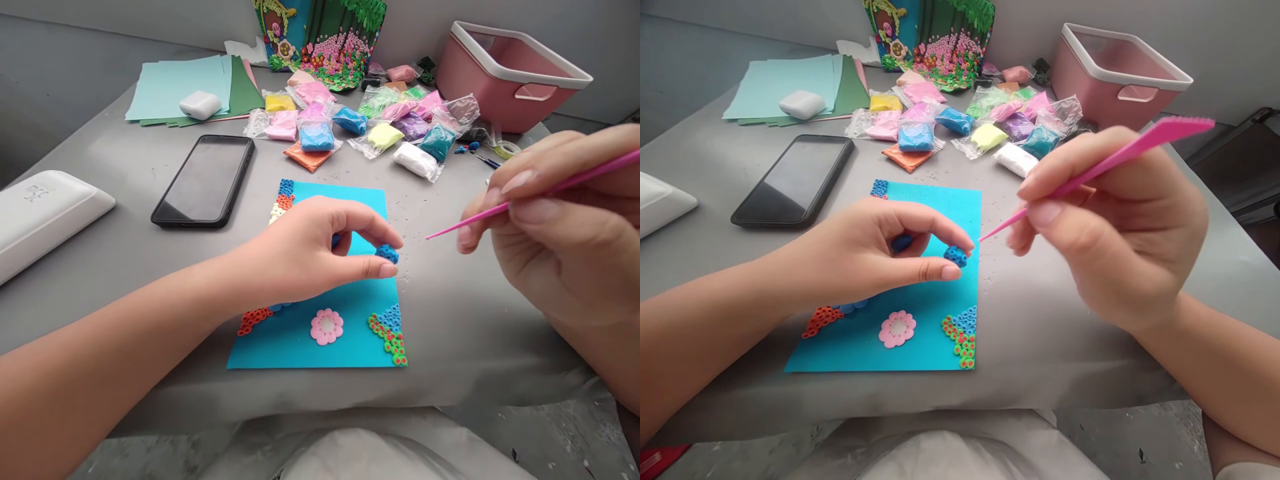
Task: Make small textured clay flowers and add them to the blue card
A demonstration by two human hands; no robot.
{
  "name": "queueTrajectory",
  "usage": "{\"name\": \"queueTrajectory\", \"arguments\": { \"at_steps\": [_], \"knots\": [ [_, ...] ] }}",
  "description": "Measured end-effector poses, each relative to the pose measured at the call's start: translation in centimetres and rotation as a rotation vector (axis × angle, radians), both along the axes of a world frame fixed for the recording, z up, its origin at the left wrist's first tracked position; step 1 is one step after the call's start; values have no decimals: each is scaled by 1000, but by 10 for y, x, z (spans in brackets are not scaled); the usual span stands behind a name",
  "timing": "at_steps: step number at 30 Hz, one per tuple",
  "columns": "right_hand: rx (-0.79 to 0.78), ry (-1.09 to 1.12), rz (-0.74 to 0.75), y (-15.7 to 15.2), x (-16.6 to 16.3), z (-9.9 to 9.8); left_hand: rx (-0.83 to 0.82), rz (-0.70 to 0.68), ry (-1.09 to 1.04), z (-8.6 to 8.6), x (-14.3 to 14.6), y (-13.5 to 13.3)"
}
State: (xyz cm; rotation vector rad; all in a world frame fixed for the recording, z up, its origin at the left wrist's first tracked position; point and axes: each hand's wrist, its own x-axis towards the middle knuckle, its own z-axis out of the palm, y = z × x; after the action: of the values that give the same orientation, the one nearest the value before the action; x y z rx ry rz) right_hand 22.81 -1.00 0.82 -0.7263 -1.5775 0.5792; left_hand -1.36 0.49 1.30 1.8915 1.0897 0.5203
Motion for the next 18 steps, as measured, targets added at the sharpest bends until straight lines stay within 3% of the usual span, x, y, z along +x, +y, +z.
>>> {"name": "queueTrajectory", "arguments": {
  "at_steps": [2,7,10,14,18],
  "knots": [
    [-166,-79,-35,4,4,4,64,-40,67,-2,-3,1],
    [-344,-885,-103,21,18,-4,172,-207,234,-8,-11,6],
    [-400,-1200,-92,25,19,-10,178,-234,299,-9,-12,6],
    [-390,-1348,-191,20,15,-8,150,-159,272,-6,-9,2],
    [-347,-1413,-270,18,13,-9,106,-21,89,-4,-9,1]
  ]
}}
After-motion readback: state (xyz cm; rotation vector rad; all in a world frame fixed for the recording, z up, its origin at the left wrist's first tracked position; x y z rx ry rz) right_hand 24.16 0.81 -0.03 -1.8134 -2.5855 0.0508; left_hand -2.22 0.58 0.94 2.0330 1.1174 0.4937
